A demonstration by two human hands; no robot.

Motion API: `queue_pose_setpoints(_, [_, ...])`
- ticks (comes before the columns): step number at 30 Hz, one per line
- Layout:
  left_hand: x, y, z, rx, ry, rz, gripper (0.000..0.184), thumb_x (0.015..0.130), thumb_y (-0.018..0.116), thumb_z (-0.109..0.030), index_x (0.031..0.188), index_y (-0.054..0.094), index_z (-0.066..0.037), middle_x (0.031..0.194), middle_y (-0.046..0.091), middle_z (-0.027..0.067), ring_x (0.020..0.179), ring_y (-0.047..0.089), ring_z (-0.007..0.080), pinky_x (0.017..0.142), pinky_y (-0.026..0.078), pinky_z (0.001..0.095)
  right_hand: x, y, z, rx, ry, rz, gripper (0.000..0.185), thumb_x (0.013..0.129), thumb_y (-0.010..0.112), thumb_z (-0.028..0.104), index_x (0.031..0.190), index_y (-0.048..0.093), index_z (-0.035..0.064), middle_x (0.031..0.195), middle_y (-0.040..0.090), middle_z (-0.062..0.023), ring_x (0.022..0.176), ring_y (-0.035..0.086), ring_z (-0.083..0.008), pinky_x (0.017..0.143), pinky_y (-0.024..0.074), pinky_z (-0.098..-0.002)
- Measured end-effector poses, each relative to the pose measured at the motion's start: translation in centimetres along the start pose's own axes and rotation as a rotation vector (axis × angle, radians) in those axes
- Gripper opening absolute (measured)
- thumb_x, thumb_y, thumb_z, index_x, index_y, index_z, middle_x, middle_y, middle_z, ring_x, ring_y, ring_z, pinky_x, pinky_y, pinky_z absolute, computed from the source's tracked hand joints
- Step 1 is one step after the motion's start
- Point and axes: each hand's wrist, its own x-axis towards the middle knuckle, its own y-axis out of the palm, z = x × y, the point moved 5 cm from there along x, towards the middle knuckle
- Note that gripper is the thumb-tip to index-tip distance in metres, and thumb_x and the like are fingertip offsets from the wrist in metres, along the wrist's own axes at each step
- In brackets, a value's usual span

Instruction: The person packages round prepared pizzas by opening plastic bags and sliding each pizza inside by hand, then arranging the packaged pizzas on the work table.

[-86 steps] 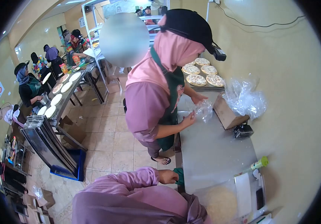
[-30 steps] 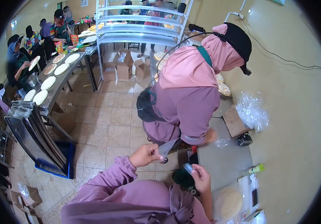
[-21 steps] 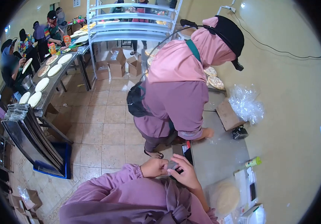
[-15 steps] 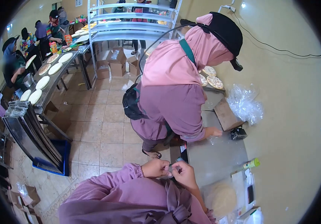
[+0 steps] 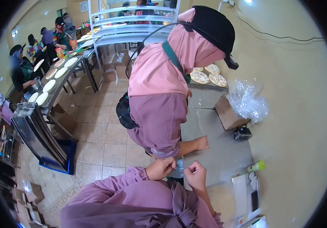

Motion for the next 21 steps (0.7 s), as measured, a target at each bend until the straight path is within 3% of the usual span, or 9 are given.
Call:
queue_pose_setpoints(5, [0.5, 1.8, -1.1, 0.172, 0.074, 0.117, 0.017, 0.070, 0.051, 0.004, 0.084, 0.049, -0.005, 0.079, 0.055, 0.0106, 0.078, 0.057, 0.0293, 0.068, 0.045, 0.0334, 0.3, -1.1, -1.1, -0.002, -0.025, -0.008, 0.017, 0.064, 0.060, 0.005, 0.059, 0.045, 0.0007, 0.051, 0.048, -0.0079, 0.046, 0.045, -0.0133, 0.045, 0.0387, -0.0288])
queue_pose_setpoints(7, [0.2, 2.6, -1.0, 0.246, 0.095, 0.130, 0.020, 0.071, 0.053, 0.006, 0.089, 0.054, -0.003, 0.087, 0.058, 0.0126, 0.083, 0.057, 0.0291, 0.072, 0.046, 0.0326, 0.0, -1.1, -1.2, 0.033, -0.043, 0.008, 0.015, 0.064, 0.058, 0.002, 0.059, 0.044, 0.0017, 0.053, 0.047, -0.0022, 0.051, 0.042, -0.0068, 0.046, 0.0358, -0.0234])
queue_pose_setpoints(8, [0.2, 2.9, -1.0, 0.269, 0.099, 0.164, 0.028, 0.072, 0.055, 0.005, 0.098, 0.055, -0.004, 0.092, 0.057, 0.0137, 0.085, 0.057, 0.0291, 0.072, 0.047, 0.0336, -0.2, -1.2, -1.4, 0.051, -0.031, 0.007, 0.015, 0.064, 0.058, 0.002, 0.059, 0.044, 0.0017, 0.053, 0.047, -0.0022, 0.051, 0.042, -0.0068, 0.046, 0.0358, -0.0234])
queue_pose_setpoints(17, [-0.5, 3.8, -1.9, 0.263, -0.009, 0.339, 0.032, 0.073, 0.060, 0.001, 0.103, 0.056, -0.007, 0.110, 0.052, 0.0099, 0.089, 0.058, 0.0266, 0.065, 0.050, 0.0299, -0.4, -1.8, -2.1, 0.162, -0.110, -0.073, 0.018, 0.065, 0.060, 0.002, 0.060, 0.043, 0.0019, 0.053, 0.044, -0.0025, 0.051, 0.041, -0.0073, 0.047, 0.0355, -0.0239])
queue_pose_setpoints(19, [-0.6, 4.5, -1.4, 0.243, -0.003, 0.395, 0.032, 0.073, 0.060, 0.000, 0.103, 0.056, -0.008, 0.112, 0.051, 0.0102, 0.091, 0.057, 0.0281, 0.069, 0.050, 0.0324, -0.7, -2.0, -2.5, 0.170, -0.083, -0.112, 0.019, 0.061, 0.061, 0.006, 0.060, 0.043, 0.0008, 0.055, 0.046, -0.0103, 0.048, 0.046, -0.0214, 0.048, 0.0386, -0.0320])
queue_pose_setpoints(21, [-0.5, 4.6, -1.3, 0.433, 0.089, 0.370, 0.031, 0.073, 0.058, -0.003, 0.103, 0.056, -0.009, 0.114, 0.050, 0.0110, 0.091, 0.057, 0.0305, 0.075, 0.048, 0.0352, -1.2, -2.8, -1.9, 0.177, -0.071, -0.134, 0.022, 0.063, 0.062, 0.006, 0.060, 0.042, 0.0013, 0.056, 0.045, -0.0084, 0.049, 0.044, -0.0175, 0.048, 0.0371, -0.0308])
